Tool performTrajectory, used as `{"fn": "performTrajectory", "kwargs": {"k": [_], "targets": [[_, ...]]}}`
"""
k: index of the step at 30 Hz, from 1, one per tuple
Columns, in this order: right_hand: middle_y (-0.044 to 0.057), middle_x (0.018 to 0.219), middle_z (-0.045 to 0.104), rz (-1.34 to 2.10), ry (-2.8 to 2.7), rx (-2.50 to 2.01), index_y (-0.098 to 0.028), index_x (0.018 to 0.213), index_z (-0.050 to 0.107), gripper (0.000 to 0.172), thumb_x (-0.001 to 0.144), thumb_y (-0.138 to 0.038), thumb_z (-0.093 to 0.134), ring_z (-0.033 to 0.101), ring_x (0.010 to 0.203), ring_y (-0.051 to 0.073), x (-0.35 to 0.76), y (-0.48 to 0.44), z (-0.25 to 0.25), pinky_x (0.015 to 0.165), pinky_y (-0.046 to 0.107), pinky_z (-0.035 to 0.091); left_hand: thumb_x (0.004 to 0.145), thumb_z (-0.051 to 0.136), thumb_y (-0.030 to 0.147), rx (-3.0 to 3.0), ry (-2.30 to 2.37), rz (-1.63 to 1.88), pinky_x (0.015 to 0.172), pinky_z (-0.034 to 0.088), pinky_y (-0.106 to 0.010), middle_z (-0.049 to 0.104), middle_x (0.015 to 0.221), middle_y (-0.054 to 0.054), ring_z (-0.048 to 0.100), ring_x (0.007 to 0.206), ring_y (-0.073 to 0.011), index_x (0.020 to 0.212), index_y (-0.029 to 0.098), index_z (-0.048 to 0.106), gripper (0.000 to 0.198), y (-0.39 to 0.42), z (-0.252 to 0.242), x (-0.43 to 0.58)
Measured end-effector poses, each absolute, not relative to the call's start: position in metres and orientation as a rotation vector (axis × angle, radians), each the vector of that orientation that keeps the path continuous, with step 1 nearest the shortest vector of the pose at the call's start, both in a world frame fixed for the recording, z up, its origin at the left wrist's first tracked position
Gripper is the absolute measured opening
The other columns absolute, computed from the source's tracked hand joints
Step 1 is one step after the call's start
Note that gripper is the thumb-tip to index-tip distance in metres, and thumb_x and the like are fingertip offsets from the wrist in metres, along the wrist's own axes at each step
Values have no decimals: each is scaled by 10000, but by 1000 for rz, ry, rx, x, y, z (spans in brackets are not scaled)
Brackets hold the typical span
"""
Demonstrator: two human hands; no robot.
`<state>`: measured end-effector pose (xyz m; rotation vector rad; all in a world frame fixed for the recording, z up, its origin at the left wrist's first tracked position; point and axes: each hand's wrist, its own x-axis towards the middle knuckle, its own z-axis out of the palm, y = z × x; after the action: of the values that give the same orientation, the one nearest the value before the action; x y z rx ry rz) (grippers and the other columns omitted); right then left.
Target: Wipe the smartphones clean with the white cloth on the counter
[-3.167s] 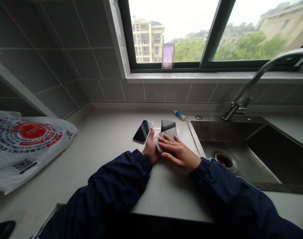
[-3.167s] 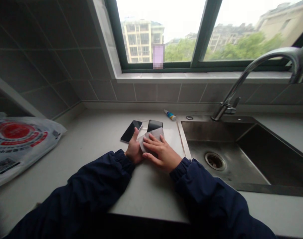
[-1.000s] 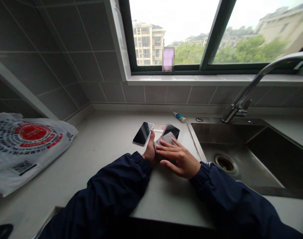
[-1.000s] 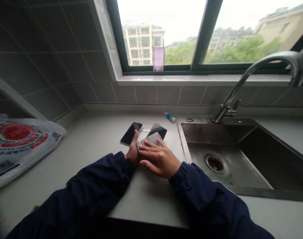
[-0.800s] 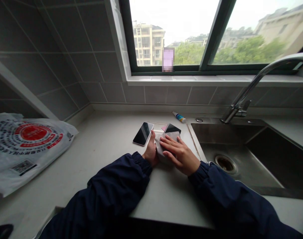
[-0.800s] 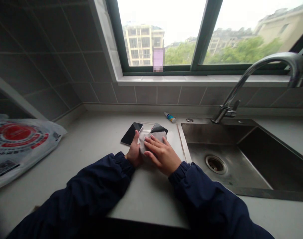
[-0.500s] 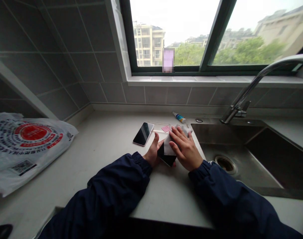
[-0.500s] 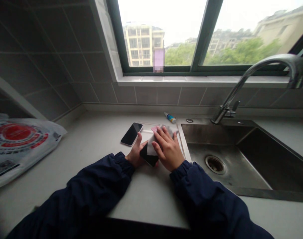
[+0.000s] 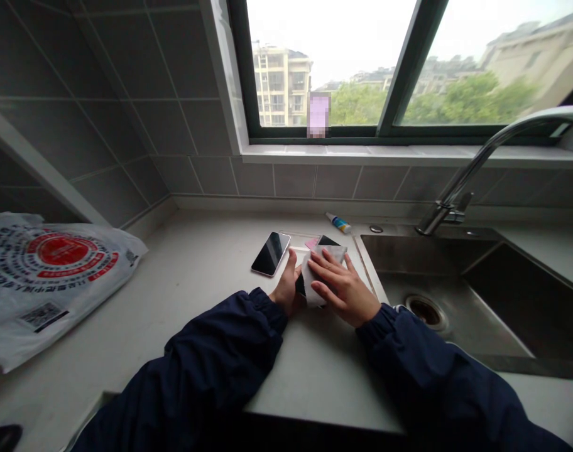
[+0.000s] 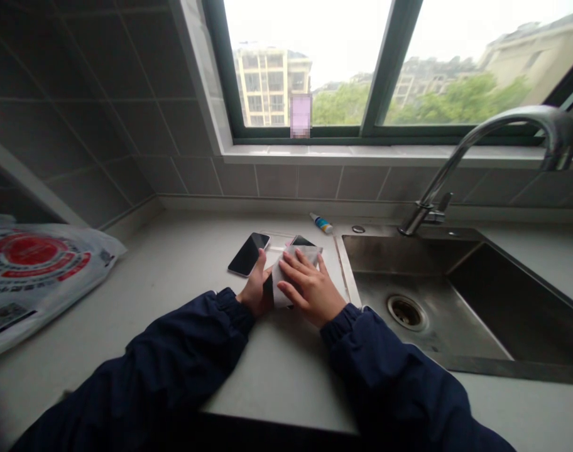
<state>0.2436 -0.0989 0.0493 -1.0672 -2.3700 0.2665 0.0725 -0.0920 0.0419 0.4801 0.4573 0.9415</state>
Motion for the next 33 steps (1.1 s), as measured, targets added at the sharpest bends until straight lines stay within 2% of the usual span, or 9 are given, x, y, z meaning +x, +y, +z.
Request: {"fn": "performTrajectory", "kwargs": {"k": [5, 12, 17, 23, 25, 28, 33], "targets": [[133, 1588, 462, 519, -2497, -865, -266, 1523, 507, 518, 1039, -448, 513, 343, 1522, 392, 241, -103, 54, 1182, 785, 138, 947, 152, 794, 480, 496, 933, 1078, 484, -444, 726, 1175, -263, 693, 1162, -336, 1368, 7, 605, 1001, -89, 43, 73], [113, 1506, 570, 728, -2429, -702, -288, 1422, 620, 415, 1029, -406, 556, 391, 1501, 369, 240, -110, 61, 1205, 755, 135, 925, 190, 826, 424, 549, 960, 970, 553, -411, 767, 947, -222, 752, 943, -309, 1152, 16, 711, 990, -90, 45, 71], [120, 1475, 602, 774, -2372, -679, -281, 1411, 630, 426, 1003, -401, 605, 414, 1488, 365, 239, -111, 60, 1216, 746, 110, 937, 200, 810, 434, 529, 989, 946, 561, -400, 757, 944, -222, 751, 908, -295, 1169, 8, 697, 972, -92, 47, 71], [138, 1554, 516, 663, -2446, -728, -271, 1509, 525, 523, 1007, -405, 589, 361, 1519, 365, 238, -106, 55, 1212, 755, 88, 914, 194, 841, 446, 530, 968, 989, 549, -435, 757, 1014, -241, 747, 970, -320, 1156, 19, 707, 999, -92, 48, 72], [140, 1590, 465, 600, -2459, -773, -259, 1542, 480, 546, 1026, -425, 544, 326, 1536, 360, 238, -105, 52, 1213, 743, 135, 912, 177, 844, 463, 514, 952, 1036, 522, -427, 748, 1065, -256, 732, 1048, -326, 1181, 3, 695, 1024, -91, 48, 72], [120, 1631, 406, 511, -2459, -884, -260, 1571, 433, 551, 1051, -441, 473, 282, 1556, 348, 237, -103, 50, 1209, 725, 202, 934, 121, 813, 470, 462, 935, 1094, 477, -441, 730, 1161, -247, 693, 1162, -326, 1330, 11, 624, 1027, -92, 49, 73], [100, 1656, 365, 334, -2397, -1028, -279, 1600, 377, 565, 1061, -441, 441, 264, 1567, 328, 238, -104, 50, 1221, 689, 220, 980, 99, 734, 425, 409, 935, 1103, 461, -469, 691, 1276, -227, 659, 1226, -326, 1532, 78, 455, 928, -95, 51, 76]]}}
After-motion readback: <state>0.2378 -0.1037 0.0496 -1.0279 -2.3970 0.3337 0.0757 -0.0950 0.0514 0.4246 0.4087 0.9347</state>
